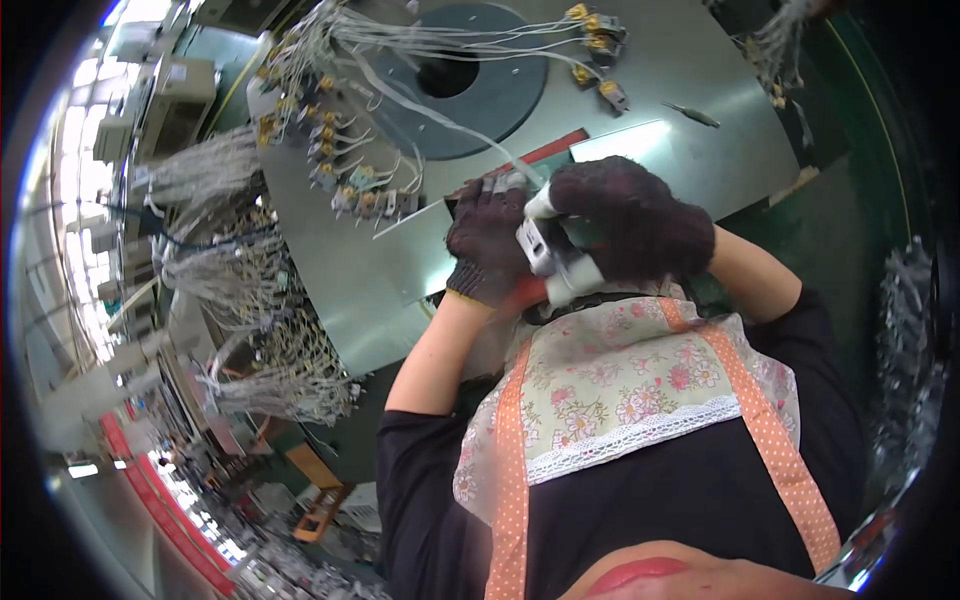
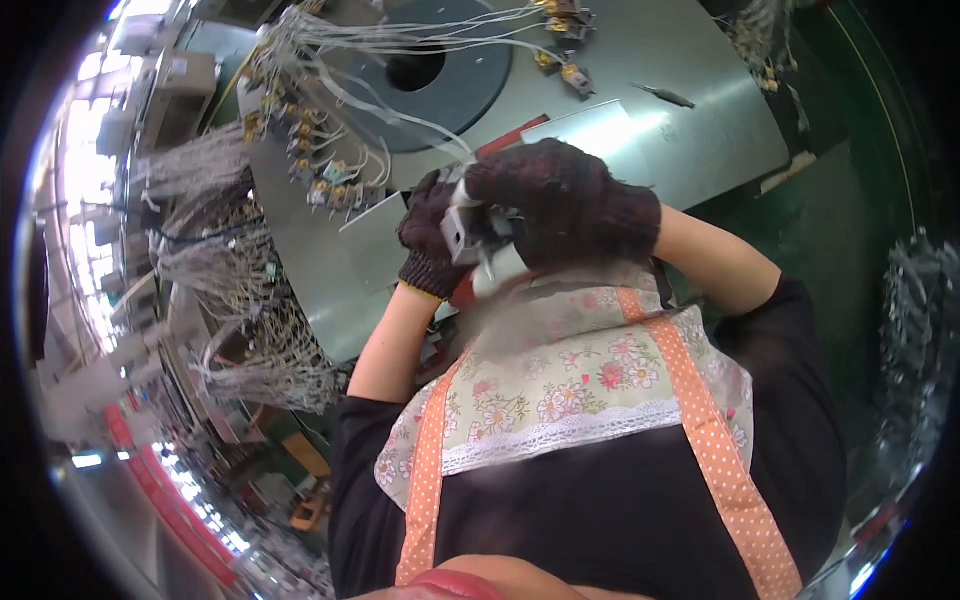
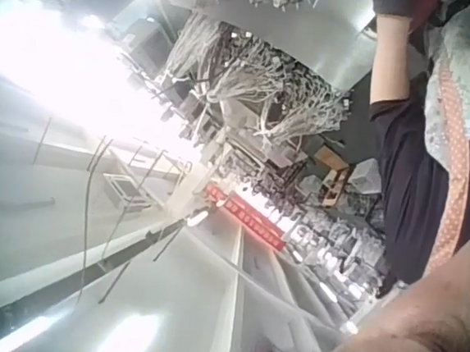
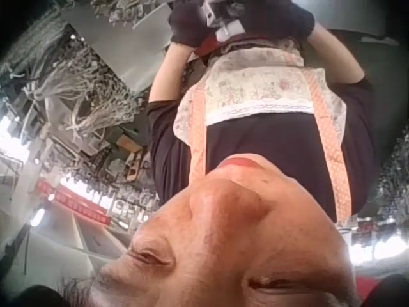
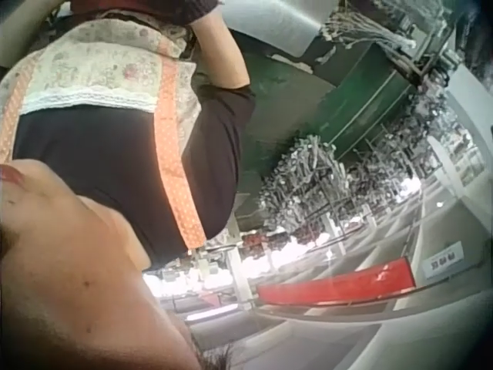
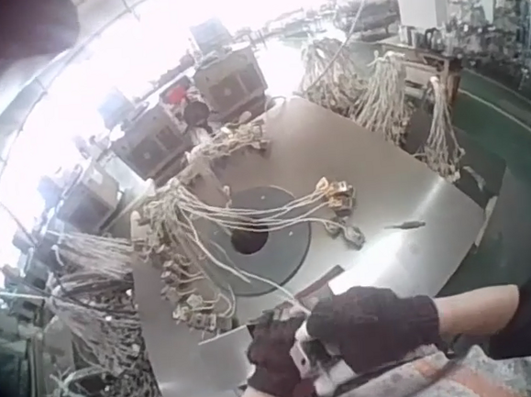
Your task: Assembling electronic wiring components and connectors into a circular fixture on a workbench.
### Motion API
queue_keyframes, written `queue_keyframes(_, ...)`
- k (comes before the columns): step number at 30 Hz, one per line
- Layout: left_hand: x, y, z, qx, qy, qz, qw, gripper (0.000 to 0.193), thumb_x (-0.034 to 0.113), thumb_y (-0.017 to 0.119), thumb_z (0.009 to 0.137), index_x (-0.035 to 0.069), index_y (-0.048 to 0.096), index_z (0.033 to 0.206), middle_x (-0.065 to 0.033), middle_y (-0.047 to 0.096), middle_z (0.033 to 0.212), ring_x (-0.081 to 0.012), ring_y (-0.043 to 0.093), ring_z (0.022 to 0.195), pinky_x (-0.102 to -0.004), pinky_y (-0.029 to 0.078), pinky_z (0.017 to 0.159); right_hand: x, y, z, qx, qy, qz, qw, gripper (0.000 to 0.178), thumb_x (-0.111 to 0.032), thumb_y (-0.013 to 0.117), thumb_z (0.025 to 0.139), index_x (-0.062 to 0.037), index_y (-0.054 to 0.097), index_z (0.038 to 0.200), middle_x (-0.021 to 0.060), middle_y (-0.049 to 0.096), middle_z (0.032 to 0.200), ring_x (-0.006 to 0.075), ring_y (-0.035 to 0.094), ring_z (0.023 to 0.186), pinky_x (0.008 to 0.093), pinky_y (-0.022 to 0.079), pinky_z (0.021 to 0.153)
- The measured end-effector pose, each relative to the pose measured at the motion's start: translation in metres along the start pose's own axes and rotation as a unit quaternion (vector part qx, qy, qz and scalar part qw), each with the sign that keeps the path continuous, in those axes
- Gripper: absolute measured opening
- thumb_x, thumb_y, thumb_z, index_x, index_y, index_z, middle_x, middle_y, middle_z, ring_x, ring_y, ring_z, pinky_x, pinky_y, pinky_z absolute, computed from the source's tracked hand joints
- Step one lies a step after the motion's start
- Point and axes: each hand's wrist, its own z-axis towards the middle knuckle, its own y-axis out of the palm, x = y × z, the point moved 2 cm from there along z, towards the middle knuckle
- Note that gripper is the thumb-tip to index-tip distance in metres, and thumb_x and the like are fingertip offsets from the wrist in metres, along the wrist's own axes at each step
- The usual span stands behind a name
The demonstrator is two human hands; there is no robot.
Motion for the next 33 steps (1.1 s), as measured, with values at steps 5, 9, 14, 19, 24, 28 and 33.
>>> queue_keyframes(5, 0.009, -0.013, 0.003, 0.003, -0.016, -0.009, 1.0, 0.057, 0.028, 0.058, 0.089, -0.001, 0.058, 0.138, -0.02, 0.068, 0.128, -0.0348, 0.064, 0.123, -0.0476, 0.041, 0.116, 0.033, 0.013, -0.004, -0.124, 0.13, 0.063, 0.982, 0.073, -0.031, 0.098, 0.065, -0.0044, 0.065, 0.124, 0.011, 0.073, 0.102, 0.029, 0.072, 0.093, 0.039, 0.057, 0.081)
queue_keyframes(9, 0.007, -0.015, -0.003, 0.019, -0.014, -0.008, 1.0, 0.062, 0.03, 0.061, 0.09, -0.003, 0.054, 0.142, -0.021, 0.069, 0.124, -0.0369, 0.065, 0.122, -0.0508, 0.043, 0.113, 0.028, -0.005, -0.005, -0.108, 0.195, 0.523, 0.823, 0.079, -0.02, 0.097, 0.066, 0.0029, 0.06, 0.132, 0.0141, 0.067, 0.127, 0.0228, 0.066, 0.116, 0.0361, 0.052, 0.099)
queue_keyframes(14, 0.016, -0.032, 0.007, 0.076, -0.054, -0.117, 0.989, 0.058, 0.039, 0.082, 0.082, 0.01, 0.062, 0.129, -0.0167, 0.069, 0.117, -0.0339, 0.07, 0.104, -0.0483, 0.052, 0.101, 0.049, -0.013, -0.016, 0.047, 0.104, 0.624, 0.773, 0.068, -0.029, 0.084, 0.077, 0.0007, 0.053, 0.129, 0.016, 0.069, 0.112, 0.0275, 0.067, 0.104, 0.0403, 0.053, 0.094)
queue_keyframes(19, -0.041, -0.053, 0.042, -0.134, -0.177, -0.396, 0.891, 0.047, 0.025, 0.083, 0.086, 0.006, 0.066, 0.125, -0.0139, 0.072, 0.118, -0.0248, 0.072, 0.105, -0.0372, 0.057, 0.092, 0.026, -0.006, 0.007, -0.01, 0.252, 0.503, 0.827, 0.061, -0.004, 0.089, 0.07, -0.0026, 0.061, 0.124, 0.0104, 0.068, 0.111, 0.0233, 0.066, 0.104, 0.0362, 0.053, 0.096)
queue_keyframes(24, -0.138, -0.07, 0.047, -0.295, -0.23, -0.037, 0.927, 0.043, 0.033, 0.073, 0.083, 0.01, 0.071, 0.12, -0.0202, 0.07, 0.124, -0.0355, 0.067, 0.117, -0.0512, 0.052, 0.1, 0.041, 0.037, 0.033, -0.143, 0.035, -0.246, 0.958, 0.044, -0.007, 0.079, 0.064, -0.0123, 0.069, 0.107, 0.0112, 0.068, 0.094, 0.0305, 0.068, 0.092, 0.0411, 0.056, 0.077)
queue_keyframes(28, -0.179, -0.038, 0.003, -0.218, -0.207, 0.148, 0.942, 0.043, 0.035, 0.073, 0.081, 0.017, 0.072, 0.12, -0.0178, 0.069, 0.122, -0.0357, 0.067, 0.115, -0.0572, 0.051, 0.096, 0.052, 0.055, 0.045, -0.195, 0.039, -0.304, 0.932, 0.041, -0.012, 0.075, 0.064, -0.0147, 0.07, 0.105, 0.011, 0.066, 0.094, 0.0309, 0.066, 0.092, 0.044, 0.054, 0.078)
queue_keyframes(33, -0.135, -0.061, -0.003, -0.033, -0.181, 0.087, 0.979, 0.05, 0.036, 0.08, 0.078, 0.024, 0.071, 0.125, -0.0148, 0.071, 0.118, -0.035, 0.068, 0.11, -0.0498, 0.053, 0.095, 0.039, 0.056, 0.044, -0.21, 0.071, -0.312, 0.924, 0.041, -0.013, 0.074, 0.068, -0.0168, 0.071, 0.108, 0.0125, 0.067, 0.099, 0.0319, 0.066, 0.095, 0.0454, 0.054, 0.08)
